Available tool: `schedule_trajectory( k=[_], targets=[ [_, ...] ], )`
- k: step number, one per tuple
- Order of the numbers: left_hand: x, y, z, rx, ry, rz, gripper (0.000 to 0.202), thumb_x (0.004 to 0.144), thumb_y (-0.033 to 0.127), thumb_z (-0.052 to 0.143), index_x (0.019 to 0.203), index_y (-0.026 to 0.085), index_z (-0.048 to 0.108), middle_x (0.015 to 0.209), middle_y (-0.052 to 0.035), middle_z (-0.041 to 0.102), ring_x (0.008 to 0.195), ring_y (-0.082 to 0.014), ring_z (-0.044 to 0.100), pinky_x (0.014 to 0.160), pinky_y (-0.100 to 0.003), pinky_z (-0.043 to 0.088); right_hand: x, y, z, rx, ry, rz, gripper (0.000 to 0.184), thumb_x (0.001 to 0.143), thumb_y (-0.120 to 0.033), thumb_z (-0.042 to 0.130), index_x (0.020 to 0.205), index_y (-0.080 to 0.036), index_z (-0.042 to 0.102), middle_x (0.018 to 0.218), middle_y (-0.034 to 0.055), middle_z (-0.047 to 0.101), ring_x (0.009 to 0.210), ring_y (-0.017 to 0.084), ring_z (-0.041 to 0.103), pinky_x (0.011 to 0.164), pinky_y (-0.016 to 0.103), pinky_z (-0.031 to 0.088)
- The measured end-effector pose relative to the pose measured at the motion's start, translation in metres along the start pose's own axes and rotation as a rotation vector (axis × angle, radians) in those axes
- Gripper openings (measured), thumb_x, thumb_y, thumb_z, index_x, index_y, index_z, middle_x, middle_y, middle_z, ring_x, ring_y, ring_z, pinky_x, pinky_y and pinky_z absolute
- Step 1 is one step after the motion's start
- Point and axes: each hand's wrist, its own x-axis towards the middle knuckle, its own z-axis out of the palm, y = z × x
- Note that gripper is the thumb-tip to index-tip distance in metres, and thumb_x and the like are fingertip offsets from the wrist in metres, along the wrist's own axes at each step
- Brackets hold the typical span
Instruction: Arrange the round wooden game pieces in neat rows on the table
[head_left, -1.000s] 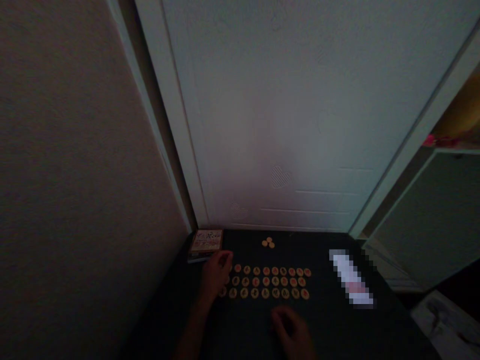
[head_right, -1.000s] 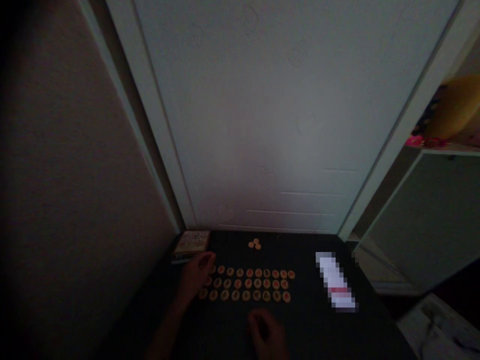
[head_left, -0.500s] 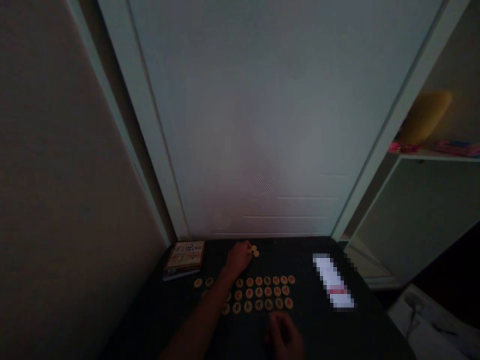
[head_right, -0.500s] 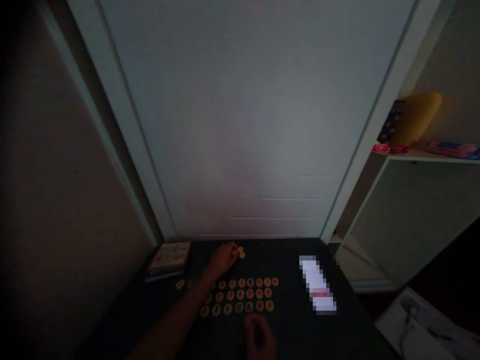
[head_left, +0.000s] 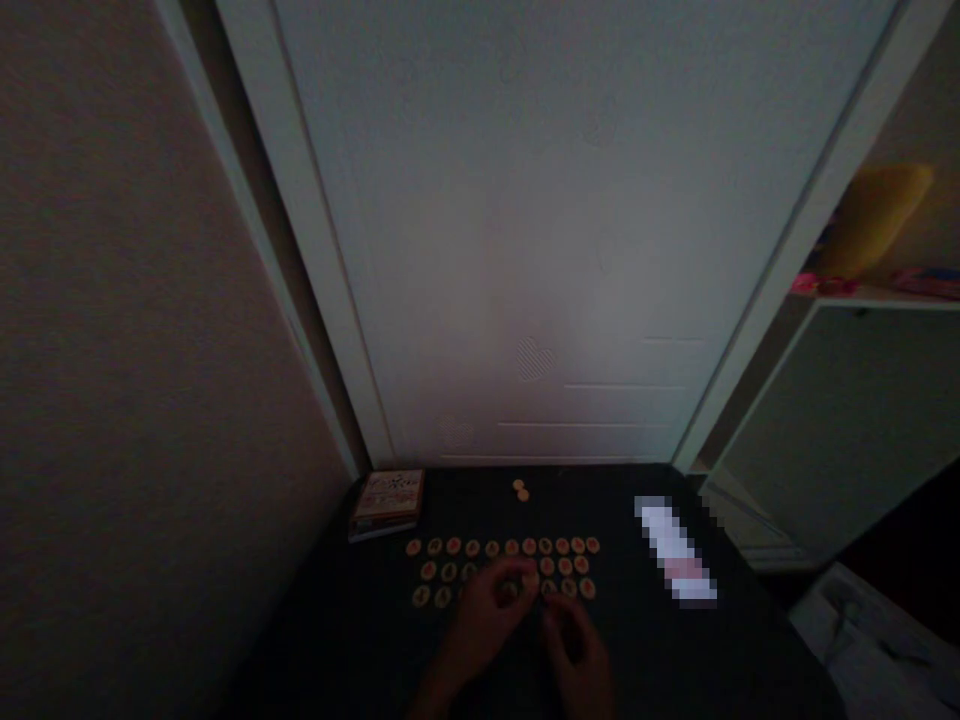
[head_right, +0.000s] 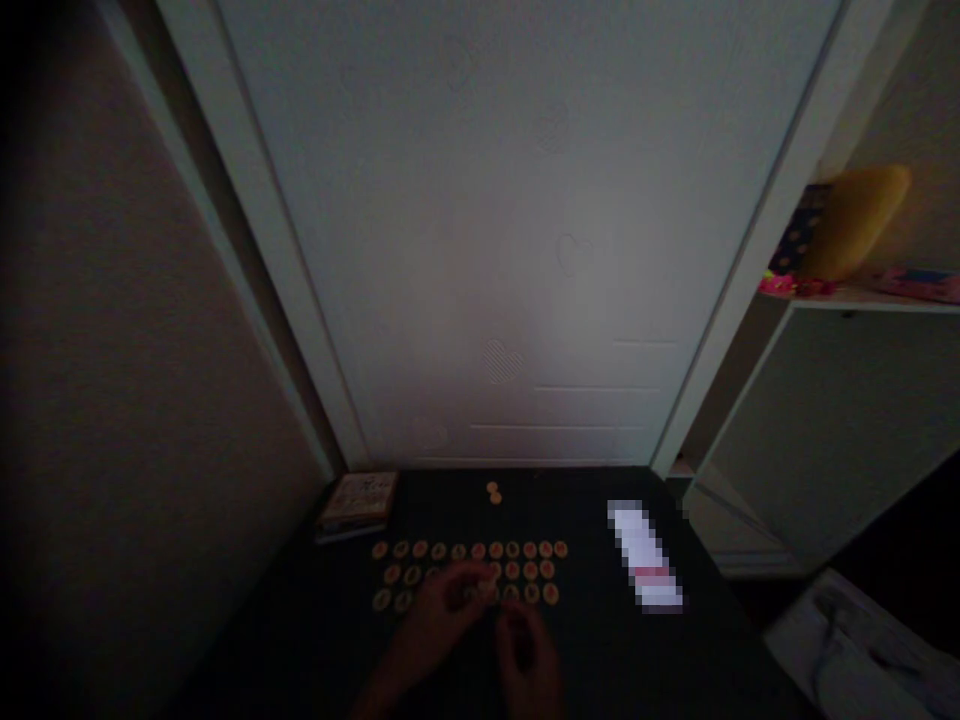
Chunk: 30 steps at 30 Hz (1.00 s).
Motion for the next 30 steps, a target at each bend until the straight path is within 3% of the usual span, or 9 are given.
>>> schedule_trajectory(
  k=[4, 9, 16, 21, 30],
  targets=[
    [-0.04, -0.022, 0.01, -0.231, 0.007, -0.096, 0.032, 0.083, 0.047, 0.069, 0.102, 0.022, 0.078, 0.112, -0.0094, 0.077, 0.106, -0.0273, 0.07, 0.094, -0.036, 0.056, -0.002, -0.005, 0.0, -0.018, -0.09, -0.139, 0.033, 0.087, -0.049, 0.065, 0.104, -0.022, 0.073, 0.104, 0.0088, 0.075, 0.097, 0.024, 0.071, 0.086, 0.03, 0.057],
    [-0.051, -0.03, 0.006, -0.309, 0.019, -0.165, 0.038, 0.078, 0.051, 0.074, 0.102, 0.022, 0.079, 0.109, -0.0092, 0.079, 0.104, -0.0288, 0.071, 0.096, -0.038, 0.055, -0.002, -0.004, 0.0, -0.118, -0.146, -0.244, 0.021, 0.087, -0.041, 0.066, 0.096, -0.024, 0.075, 0.095, 0.0064, 0.074, 0.089, 0.022, 0.071, 0.08, 0.027, 0.057],
    [-0.05, -0.033, 0.012, -0.427, 0.08, -0.251, 0.046, 0.075, 0.058, 0.074, 0.102, 0.02, 0.078, 0.104, -0.0091, 0.08, 0.097, -0.0298, 0.073, 0.081, -0.036, 0.061, -0.004, -0.008, 0.003, -0.178, -0.169, -0.197, 0.023, 0.089, -0.042, 0.064, 0.094, -0.022, 0.074, 0.086, 0.0048, 0.075, 0.077, 0.019, 0.071, 0.071, 0.024, 0.055],
    [-0.053, -0.044, 0.012, -0.438, 0.024, -0.221, 0.046, 0.079, 0.056, 0.073, 0.109, 0.021, 0.076, 0.112, -0.0097, 0.078, 0.105, -0.0297, 0.071, 0.088, -0.037, 0.059, -0.005, -0.009, 0.005, -0.17, -0.148, -0.15, 0.026, 0.09, -0.045, 0.062, 0.094, -0.022, 0.074, 0.09, 0.006, 0.076, 0.082, 0.021, 0.071, 0.075, 0.025, 0.055],
    [-0.053, -0.037, 0.009, -0.534, -0.037, -0.263, 0.051, 0.077, 0.052, 0.076, 0.116, 0.02, 0.073, 0.119, -0.0131, 0.075, 0.108, -0.033, 0.07, 0.091, -0.042, 0.059, -0.006, -0.009, 0.004, -0.108, -0.206, -0.057, 0.033, 0.091, -0.051, 0.06, 0.101, -0.022, 0.072, 0.096, 0.0067, 0.078, 0.087, 0.022, 0.074, 0.079, 0.026, 0.056]
  ],
)
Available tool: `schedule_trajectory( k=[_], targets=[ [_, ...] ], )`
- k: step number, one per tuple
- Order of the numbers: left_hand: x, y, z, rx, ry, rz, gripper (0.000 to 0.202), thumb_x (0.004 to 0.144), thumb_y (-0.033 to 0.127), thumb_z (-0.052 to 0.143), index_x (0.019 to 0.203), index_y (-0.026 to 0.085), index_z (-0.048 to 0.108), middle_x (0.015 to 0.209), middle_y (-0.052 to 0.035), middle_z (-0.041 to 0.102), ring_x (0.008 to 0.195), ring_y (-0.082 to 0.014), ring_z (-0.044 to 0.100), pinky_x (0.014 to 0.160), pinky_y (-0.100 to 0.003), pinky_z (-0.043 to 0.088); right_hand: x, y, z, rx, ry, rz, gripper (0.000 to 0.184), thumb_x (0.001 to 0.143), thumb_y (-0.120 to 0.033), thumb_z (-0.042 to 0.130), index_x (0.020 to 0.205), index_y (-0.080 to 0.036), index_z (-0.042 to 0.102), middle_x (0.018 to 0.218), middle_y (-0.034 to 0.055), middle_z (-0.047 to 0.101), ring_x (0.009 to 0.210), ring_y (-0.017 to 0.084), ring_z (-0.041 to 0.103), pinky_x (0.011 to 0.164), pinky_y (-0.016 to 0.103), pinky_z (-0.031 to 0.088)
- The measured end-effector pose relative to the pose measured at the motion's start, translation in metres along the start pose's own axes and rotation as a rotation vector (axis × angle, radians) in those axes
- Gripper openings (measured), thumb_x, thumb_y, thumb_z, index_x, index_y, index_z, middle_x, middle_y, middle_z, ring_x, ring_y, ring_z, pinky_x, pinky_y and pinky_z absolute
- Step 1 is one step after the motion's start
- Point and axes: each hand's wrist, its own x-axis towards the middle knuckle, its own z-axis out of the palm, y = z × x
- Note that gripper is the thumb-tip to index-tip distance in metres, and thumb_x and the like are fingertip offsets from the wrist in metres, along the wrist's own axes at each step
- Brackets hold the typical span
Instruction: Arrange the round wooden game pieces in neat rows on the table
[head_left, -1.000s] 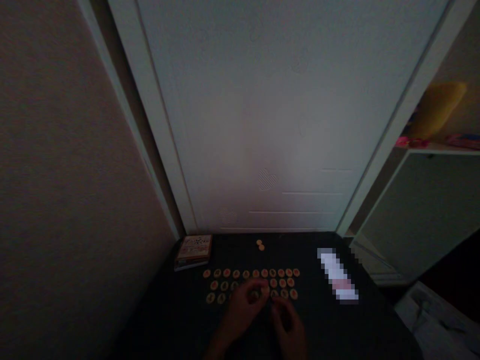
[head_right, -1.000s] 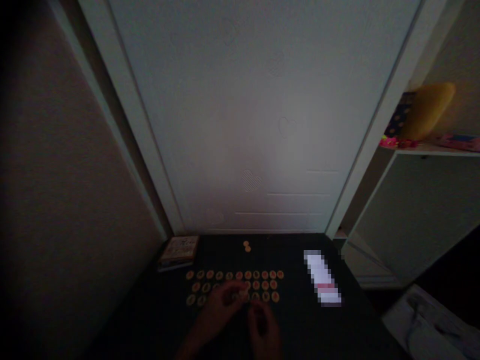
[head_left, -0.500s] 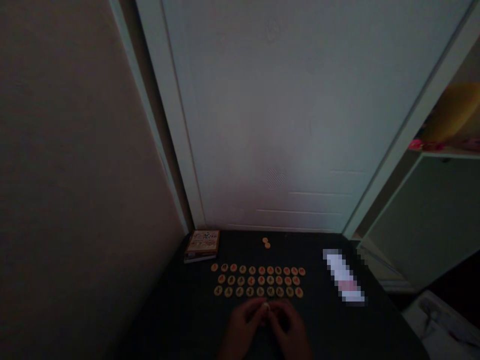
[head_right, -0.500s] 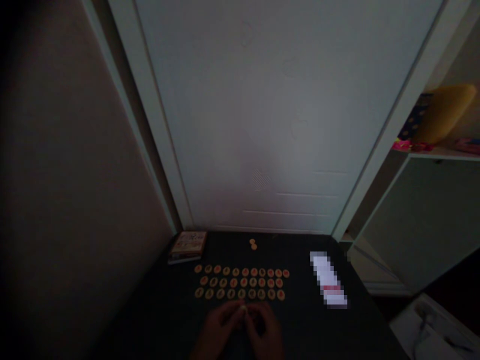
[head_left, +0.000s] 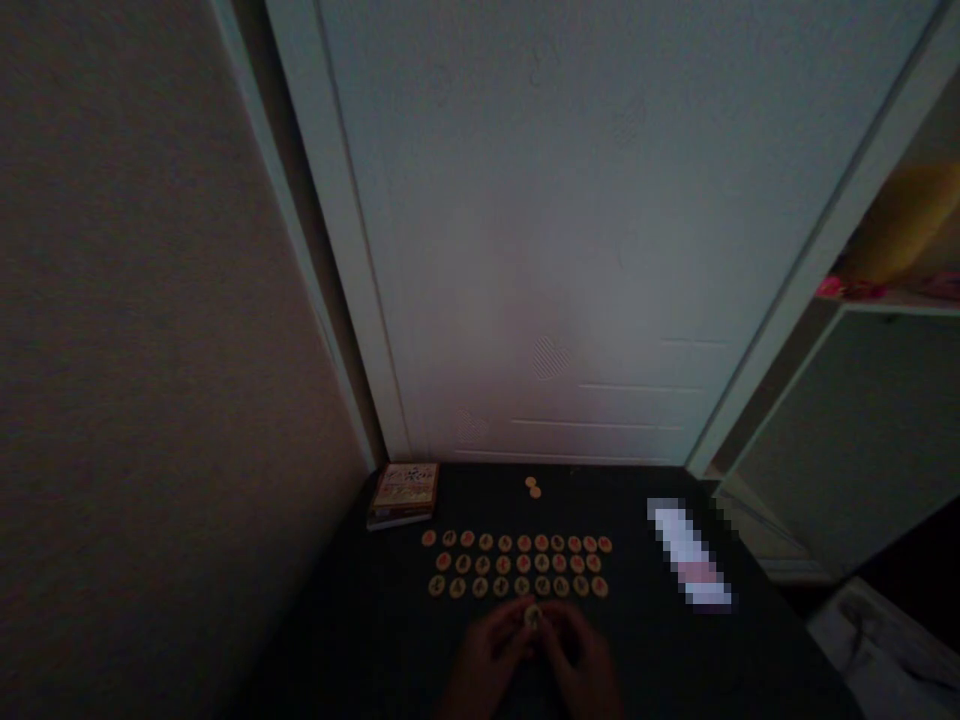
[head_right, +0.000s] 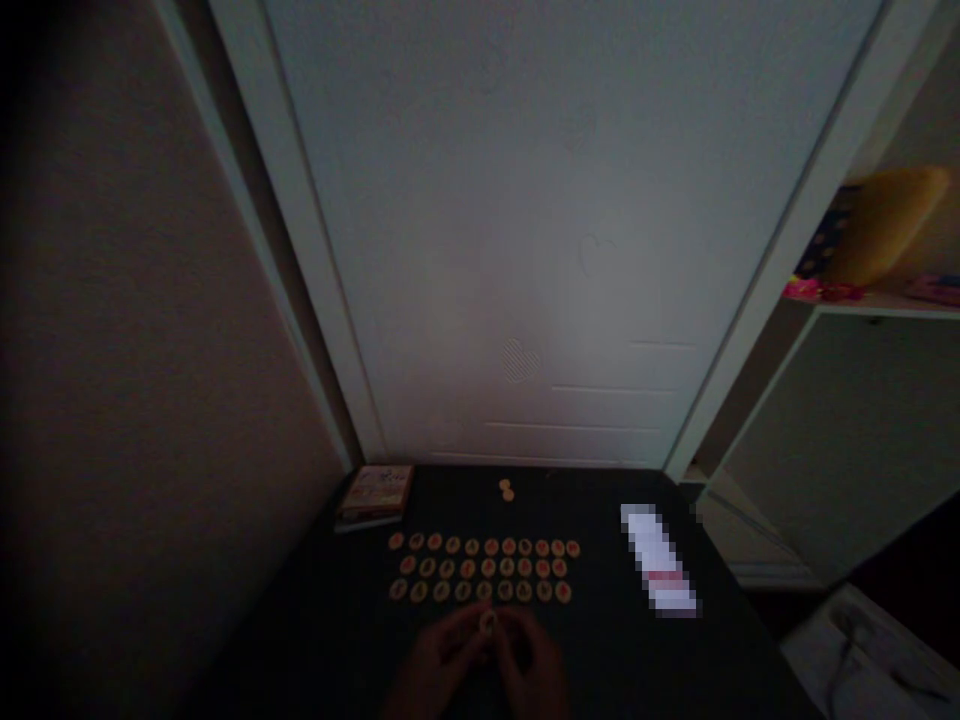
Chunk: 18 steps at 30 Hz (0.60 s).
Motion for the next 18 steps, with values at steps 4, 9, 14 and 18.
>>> schedule_trajectory(
  k=[4, 9, 14, 18],
  targets=[
    [-0.0007, 0.0022, 0.0016, 0.026, 0.017, -0.002, 0.054, 0.071, 0.055, 0.08, 0.112, 0.02, 0.075, 0.116, -0.0127, 0.076, 0.106, -0.0335, 0.071, 0.094, -0.043, 0.057, -0.0005, -0.0018, 0.0003, 0.027, 0.014, 0.013, 0.034, 0.089, -0.053, 0.062, 0.099, -0.022, 0.073, 0.093, 0.0072, 0.079, 0.084, 0.023, 0.074, 0.076, 0.026, 0.057],
    [-0.0025, 0.004, 0.0024, 0.056, -0.023, 0.014, 0.053, 0.071, 0.057, 0.079, 0.11, 0.021, 0.076, 0.114, -0.0127, 0.077, 0.108, -0.0335, 0.071, 0.098, -0.045, 0.054, 0.001, 0.0006, 0.0008, 0.031, 0.051, 0.056, 0.039, 0.083, -0.058, 0.066, 0.09, -0.02, 0.074, 0.082, 0.0062, 0.079, 0.076, 0.023, 0.074, 0.071, 0.026, 0.056],
    [-0.0025, 0.001, 0.0017, 0.1, -0.059, 0.042, 0.046, 0.076, 0.051, 0.078, 0.11, 0.021, 0.075, 0.115, -0.0115, 0.077, 0.109, -0.0309, 0.071, 0.099, -0.042, 0.054, -0.0002, -0.0034, -0.0004, 0.022, 0.078, 0.083, 0.042, 0.08, -0.061, 0.067, 0.085, -0.02, 0.073, 0.076, 0.0049, 0.078, 0.073, 0.022, 0.073, 0.068, 0.024, 0.055],
    [-0.0035, 0.0011, 0.0022, 0.15, -0.035, 0.042, 0.038, 0.08, 0.047, 0.075, 0.11, 0.022, 0.075, 0.115, -0.0102, 0.077, 0.105, -0.029, 0.072, 0.096, -0.039, 0.055, -0.0014, -0.0085, -0.0026, 0.005, 0.096, 0.041, 0.04, 0.082, -0.059, 0.066, 0.082, -0.02, 0.073, 0.077, 0.005, 0.078, 0.076, 0.022, 0.072, 0.07, 0.025, 0.055]
  ],
)
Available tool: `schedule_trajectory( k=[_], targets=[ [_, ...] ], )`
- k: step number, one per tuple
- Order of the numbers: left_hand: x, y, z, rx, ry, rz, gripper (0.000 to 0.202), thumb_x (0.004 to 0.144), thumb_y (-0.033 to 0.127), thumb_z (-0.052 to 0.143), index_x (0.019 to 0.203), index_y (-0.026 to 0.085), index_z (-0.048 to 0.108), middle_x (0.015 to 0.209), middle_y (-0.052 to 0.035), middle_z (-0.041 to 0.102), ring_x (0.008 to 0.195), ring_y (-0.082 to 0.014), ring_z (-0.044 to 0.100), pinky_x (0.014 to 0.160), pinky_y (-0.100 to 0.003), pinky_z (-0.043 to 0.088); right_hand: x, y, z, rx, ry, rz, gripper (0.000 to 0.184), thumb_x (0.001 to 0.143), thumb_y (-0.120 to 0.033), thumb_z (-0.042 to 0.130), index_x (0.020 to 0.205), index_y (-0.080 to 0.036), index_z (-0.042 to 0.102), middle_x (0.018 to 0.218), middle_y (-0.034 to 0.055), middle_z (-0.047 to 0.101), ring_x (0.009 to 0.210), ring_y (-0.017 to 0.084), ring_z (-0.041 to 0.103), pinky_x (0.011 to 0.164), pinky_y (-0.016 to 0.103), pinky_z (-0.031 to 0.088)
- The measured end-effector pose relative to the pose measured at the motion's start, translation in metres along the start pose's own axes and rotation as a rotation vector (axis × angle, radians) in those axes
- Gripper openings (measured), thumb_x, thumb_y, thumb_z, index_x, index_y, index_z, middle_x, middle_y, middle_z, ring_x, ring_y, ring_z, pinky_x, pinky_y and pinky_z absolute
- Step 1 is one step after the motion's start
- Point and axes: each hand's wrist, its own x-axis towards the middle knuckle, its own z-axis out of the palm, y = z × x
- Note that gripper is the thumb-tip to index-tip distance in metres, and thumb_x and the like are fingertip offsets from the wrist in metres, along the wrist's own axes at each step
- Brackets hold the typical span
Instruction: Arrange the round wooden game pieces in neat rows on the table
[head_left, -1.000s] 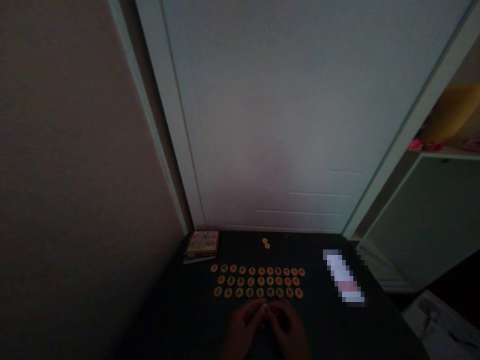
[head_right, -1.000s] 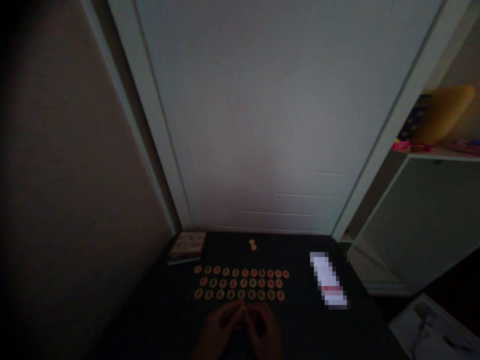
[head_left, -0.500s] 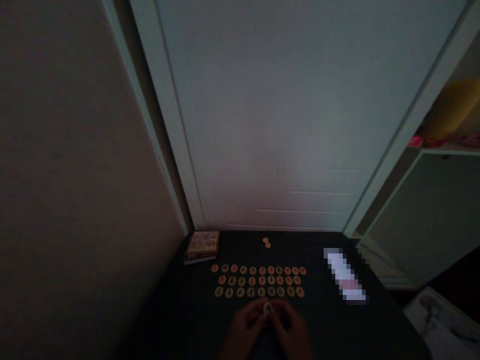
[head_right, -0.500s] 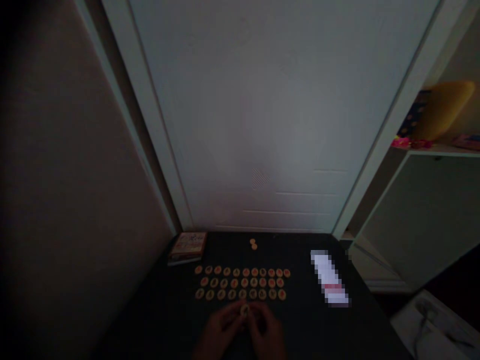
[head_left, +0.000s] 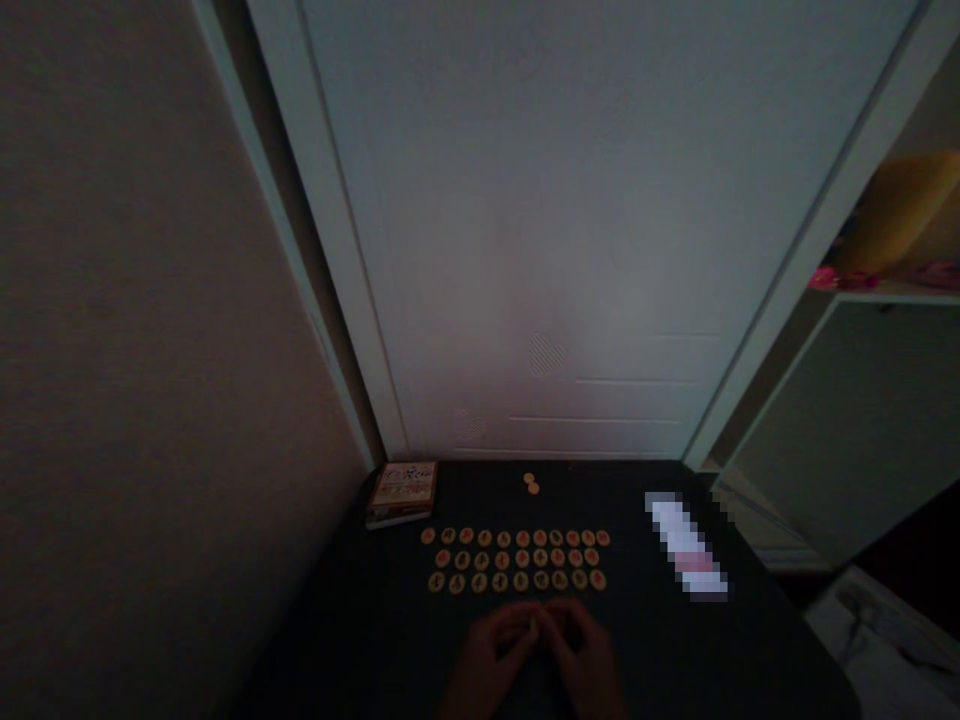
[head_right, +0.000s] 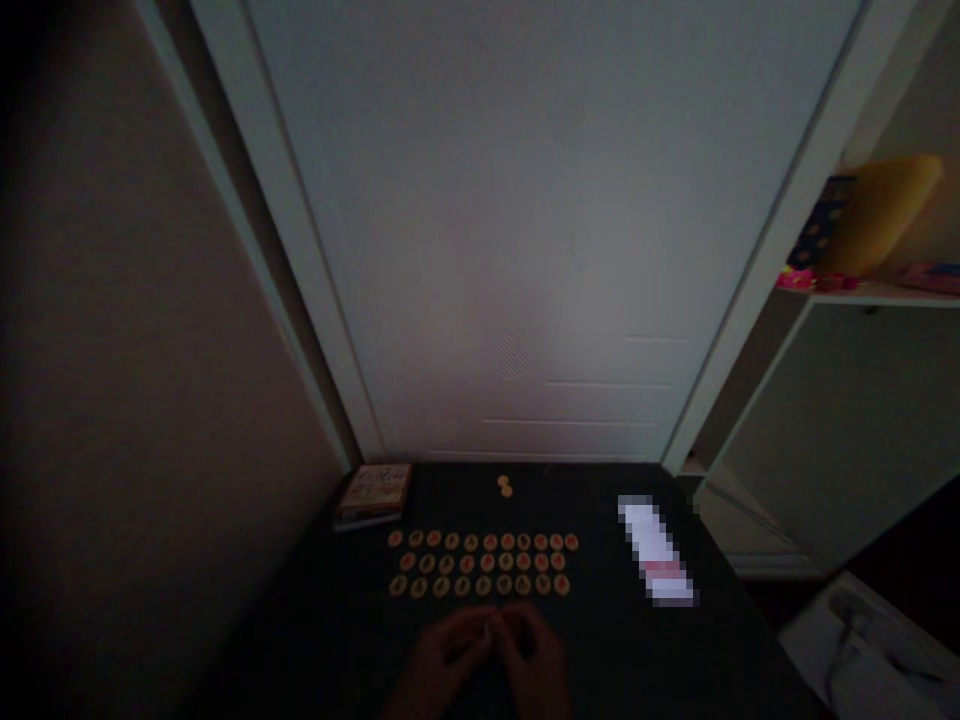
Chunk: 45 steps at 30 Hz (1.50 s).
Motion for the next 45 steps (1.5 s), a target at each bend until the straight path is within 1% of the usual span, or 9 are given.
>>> schedule_trajectory(
  k=[4, 10, 15, 25, 31, 36, 38, 42, 45],
  targets=[
    [-0.001, 0.006, 0.002, 0.022, 0.016, 0.028, 0.035, 0.082, 0.044, 0.074, 0.108, 0.021, 0.076, 0.111, -0.0096, 0.078, 0.1, -0.0275, 0.074, 0.092, -0.036, 0.057, 0.001, -0.001, -0.001, -0.007, -0.003, -0.001, 0.041, 0.086, -0.059, 0.062, 0.08, -0.02, 0.072, 0.072, 0.0043, 0.075, 0.077, 0.023, 0.072, 0.072, 0.028, 0.055],
    [0.0, 0.009, 0.004, 0.061, 0.049, 0.061, 0.029, 0.084, 0.042, 0.072, 0.106, 0.022, 0.076, 0.108, -0.009, 0.079, 0.098, -0.0262, 0.074, 0.088, -0.033, 0.057, 0.0, -0.003, -0.001, 0.029, -0.072, -0.04, 0.038, 0.091, -0.054, 0.058, 0.092, -0.02, 0.072, 0.089, 0.0075, 0.077, 0.086, 0.024, 0.071, 0.081, 0.031, 0.054],
    [0.001, 0.006, 0.005, 0.075, 0.097, 0.085, 0.025, 0.084, 0.039, 0.072, 0.1, 0.02, 0.076, 0.101, -0.008, 0.08, 0.094, -0.025, 0.074, 0.086, -0.031, 0.057, 0.0, -0.004, -0.001, 0.015, -0.099, -0.057, 0.034, 0.09, -0.051, 0.06, 0.095, -0.02, 0.072, 0.088, 0.0067, 0.076, 0.083, 0.023, 0.071, 0.08, 0.031, 0.055],
    [0.004, 0.007, 0.006, 0.072, 0.206, 0.05, 0.031, 0.079, 0.049, 0.073, 0.086, 0.019, 0.074, 0.089, -0.0064, 0.078, 0.088, -0.0251, 0.073, 0.081, -0.031, 0.058, -0.002, -0.008, 0.0, -0.021, -0.061, -0.119, 0.031, 0.088, -0.047, 0.065, 0.101, -0.022, 0.075, 0.091, 0.006, 0.077, 0.083, 0.021, 0.071, 0.078, 0.028, 0.055],
    [0.004, 0.009, 0.005, 0.081, 0.208, 0.035, 0.037, 0.08, 0.053, 0.07, 0.091, 0.019, 0.077, 0.091, -0.0068, 0.08, 0.086, -0.0246, 0.073, 0.078, -0.029, 0.058, -0.001, -0.004, 0.001, -0.017, -0.078, -0.113, 0.031, 0.088, -0.047, 0.064, 0.102, -0.022, 0.074, 0.091, 0.0062, 0.077, 0.082, 0.022, 0.072, 0.078, 0.029, 0.056],
    [0.001, 0.015, 0.001, 0.015, 0.109, 0.004, 0.038, 0.08, 0.051, 0.072, 0.099, 0.019, 0.076, 0.101, -0.0084, 0.079, 0.094, -0.0265, 0.073, 0.085, -0.032, 0.057, 0.0, -0.003, 0.0, -0.005, -0.069, -0.09, 0.035, 0.088, -0.051, 0.064, 0.103, -0.022, 0.075, 0.093, 0.0063, 0.078, 0.082, 0.022, 0.072, 0.079, 0.029, 0.057],
    [0.002, 0.015, 0.001, -0.005, 0.108, 0.002, 0.036, 0.078, 0.05, 0.074, 0.099, 0.02, 0.075, 0.102, -0.0082, 0.079, 0.096, -0.0266, 0.073, 0.087, -0.032, 0.057, 0.0, -0.004, -0.001, -0.006, -0.078, -0.072, 0.037, 0.088, -0.053, 0.063, 0.104, -0.023, 0.075, 0.097, 0.0069, 0.078, 0.085, 0.022, 0.073, 0.079, 0.029, 0.057],
    [0.006, 0.009, 0.002, 0.002, 0.194, 0.019, 0.034, 0.075, 0.05, 0.077, 0.087, 0.019, 0.073, 0.091, -0.0067, 0.079, 0.087, -0.0254, 0.075, 0.08, -0.032, 0.058, 0.001, -0.005, -0.002, -0.023, -0.097, -0.067, 0.038, 0.087, -0.056, 0.063, 0.103, -0.025, 0.078, 0.101, 0.0076, 0.079, 0.094, 0.025, 0.072, 0.086, 0.032, 0.056],
    [0.009, 0.007, 0.005, 0.04, 0.266, 0.021, 0.037, 0.071, 0.054, 0.078, 0.077, 0.018, 0.072, 0.08, -0.0054, 0.077, 0.079, -0.025, 0.074, 0.073, -0.031, 0.059, 0.002, -0.004, -0.003, -0.029, -0.092, -0.081, 0.037, 0.087, -0.057, 0.064, 0.1, -0.025, 0.079, 0.098, 0.0075, 0.079, 0.092, 0.025, 0.073, 0.086, 0.032, 0.056]
  ],
)
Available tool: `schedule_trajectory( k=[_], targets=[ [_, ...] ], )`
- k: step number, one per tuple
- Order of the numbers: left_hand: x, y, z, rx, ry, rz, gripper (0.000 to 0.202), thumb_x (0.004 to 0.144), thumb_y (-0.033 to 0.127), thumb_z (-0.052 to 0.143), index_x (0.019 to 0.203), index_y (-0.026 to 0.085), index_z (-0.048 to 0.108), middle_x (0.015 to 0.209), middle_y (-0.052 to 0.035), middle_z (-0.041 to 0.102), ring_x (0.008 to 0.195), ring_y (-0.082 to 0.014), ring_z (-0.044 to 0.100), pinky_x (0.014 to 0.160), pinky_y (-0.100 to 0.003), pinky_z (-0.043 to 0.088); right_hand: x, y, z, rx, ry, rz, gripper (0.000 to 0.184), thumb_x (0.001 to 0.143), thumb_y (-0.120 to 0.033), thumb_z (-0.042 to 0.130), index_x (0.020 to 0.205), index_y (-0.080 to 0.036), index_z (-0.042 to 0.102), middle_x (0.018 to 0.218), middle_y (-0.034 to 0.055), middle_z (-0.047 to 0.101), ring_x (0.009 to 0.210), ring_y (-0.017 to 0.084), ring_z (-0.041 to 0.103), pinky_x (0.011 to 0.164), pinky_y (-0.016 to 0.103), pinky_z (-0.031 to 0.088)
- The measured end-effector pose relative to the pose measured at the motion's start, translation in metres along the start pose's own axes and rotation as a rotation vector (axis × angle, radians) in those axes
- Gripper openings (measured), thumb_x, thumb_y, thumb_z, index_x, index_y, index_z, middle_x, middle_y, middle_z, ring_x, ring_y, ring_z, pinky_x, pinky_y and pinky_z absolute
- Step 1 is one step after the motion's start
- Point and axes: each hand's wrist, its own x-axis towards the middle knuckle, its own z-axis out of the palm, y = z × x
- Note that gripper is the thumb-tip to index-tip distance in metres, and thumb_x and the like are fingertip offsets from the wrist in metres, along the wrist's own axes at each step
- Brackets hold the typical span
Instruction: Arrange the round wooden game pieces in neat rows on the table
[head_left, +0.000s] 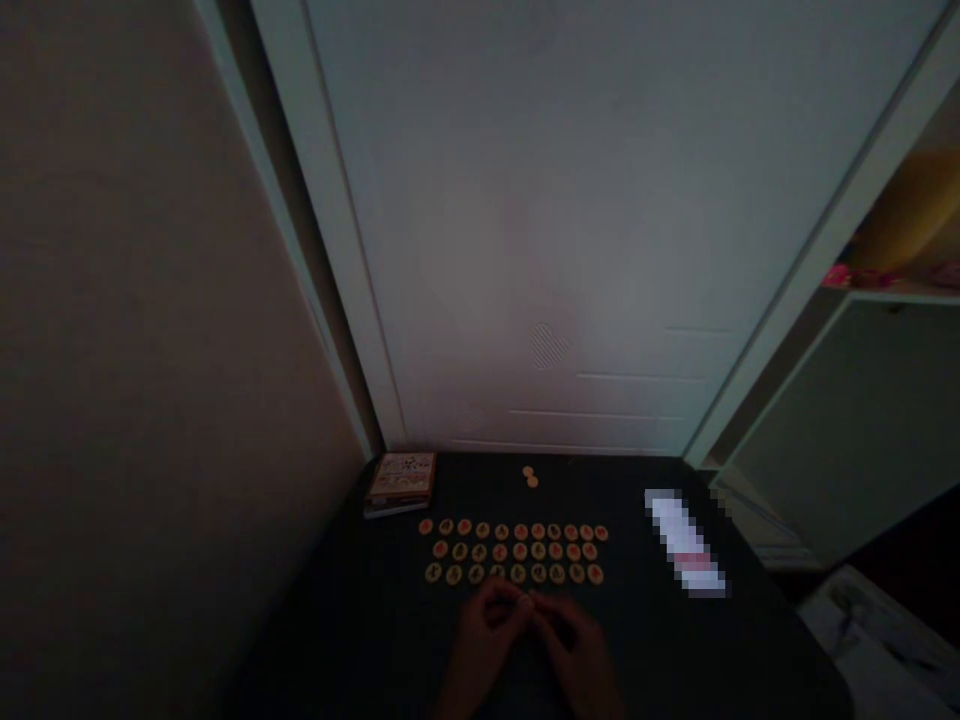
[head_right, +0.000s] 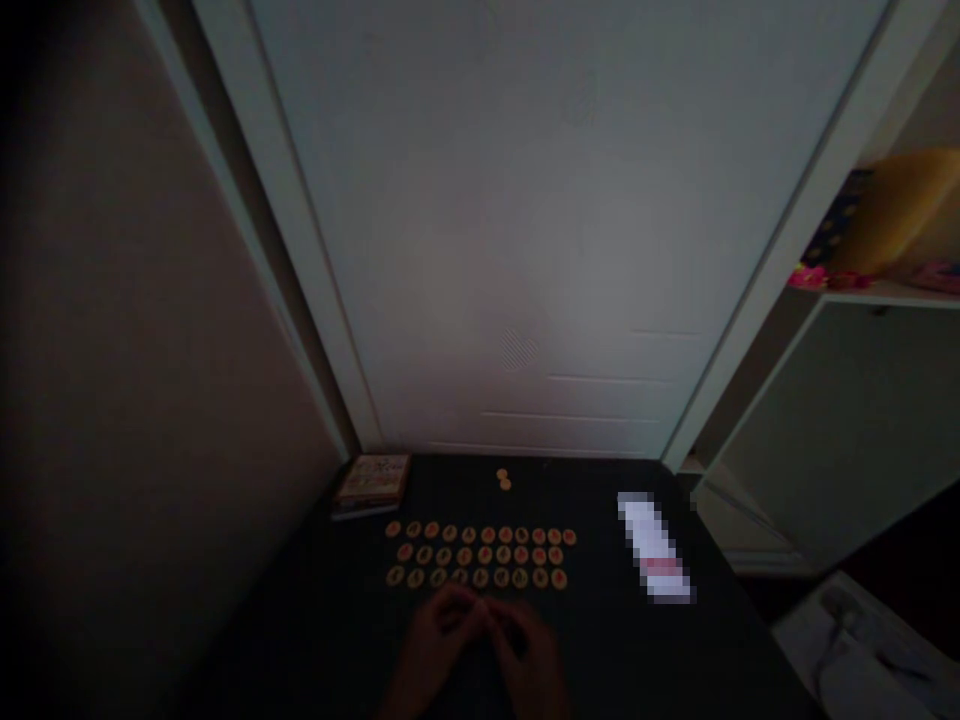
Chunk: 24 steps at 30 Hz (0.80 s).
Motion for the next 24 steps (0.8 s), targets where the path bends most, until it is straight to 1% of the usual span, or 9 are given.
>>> schedule_trajectory(
  k=[3, 8, 12, 18, 20, 24],
  targets=[
    [0.0, -0.001, 0.0, 0.018, 0.005, 0.01, 0.037, 0.073, 0.055, 0.076, 0.078, 0.018, 0.074, 0.082, -0.0066, 0.078, 0.081, -0.0256, 0.074, 0.076, -0.032, 0.059, 0.0, 0.002, 0.001, 0.006, 0.001, 0.01, 0.036, 0.087, -0.056, 0.064, 0.1, -0.025, 0.079, 0.098, 0.0076, 0.079, 0.091, 0.025, 0.073, 0.084, 0.031, 0.057],
    [0.001, -0.003, -0.005, 0.008, -0.072, -0.002, 0.037, 0.079, 0.054, 0.072, 0.086, 0.018, 0.076, 0.086, -0.0079, 0.079, 0.082, -0.0252, 0.074, 0.074, -0.031, 0.059, -0.001, 0.003, 0.003, 0.02, 0.007, 0.021, 0.035, 0.088, -0.053, 0.064, 0.103, -0.025, 0.077, 0.1, 0.007, 0.079, 0.091, 0.025, 0.073, 0.083, 0.03, 0.057],
    [0.002, -0.004, -0.008, -0.023, -0.117, -0.006, 0.035, 0.081, 0.051, 0.071, 0.091, 0.017, 0.076, 0.092, -0.0084, 0.079, 0.085, -0.0251, 0.074, 0.075, -0.03, 0.059, -0.002, 0.005, 0.004, 0.028, 0.002, 0.03, 0.034, 0.088, -0.052, 0.064, 0.102, -0.024, 0.076, 0.099, 0.0073, 0.079, 0.09, 0.025, 0.073, 0.082, 0.03, 0.057],
    [0.0, -0.005, -0.008, -0.064, -0.165, 0.023, 0.028, 0.084, 0.043, 0.072, 0.097, 0.019, 0.075, 0.1, -0.0086, 0.079, 0.094, -0.0255, 0.074, 0.085, -0.032, 0.057, 0.0, 0.008, 0.003, 0.01, 0.009, 0.047, 0.035, 0.086, -0.054, 0.065, 0.102, -0.025, 0.077, 0.1, 0.007, 0.079, 0.092, 0.025, 0.073, 0.085, 0.031, 0.056],
    [0.0, -0.007, -0.007, -0.067, -0.147, 0.016, 0.027, 0.082, 0.042, 0.073, 0.095, 0.018, 0.074, 0.099, -0.0084, 0.079, 0.093, -0.0256, 0.074, 0.084, -0.032, 0.057, 0.001, 0.007, 0.002, 0.008, -0.005, 0.055, 0.037, 0.086, -0.055, 0.065, 0.101, -0.025, 0.078, 0.099, 0.0072, 0.079, 0.092, 0.026, 0.073, 0.086, 0.032, 0.056],
    [0.0, -0.011, -0.003, -0.041, -0.042, 0.027, 0.026, 0.079, 0.043, 0.076, 0.085, 0.017, 0.074, 0.086, -0.0066, 0.079, 0.083, -0.024, 0.074, 0.076, -0.029, 0.058, 0.0, 0.006, 0.0, 0.012, -0.044, 0.06, 0.04, 0.085, -0.058, 0.064, 0.101, -0.025, 0.079, 0.099, 0.0077, 0.079, 0.095, 0.027, 0.073, 0.088, 0.034, 0.056]
  ],
)
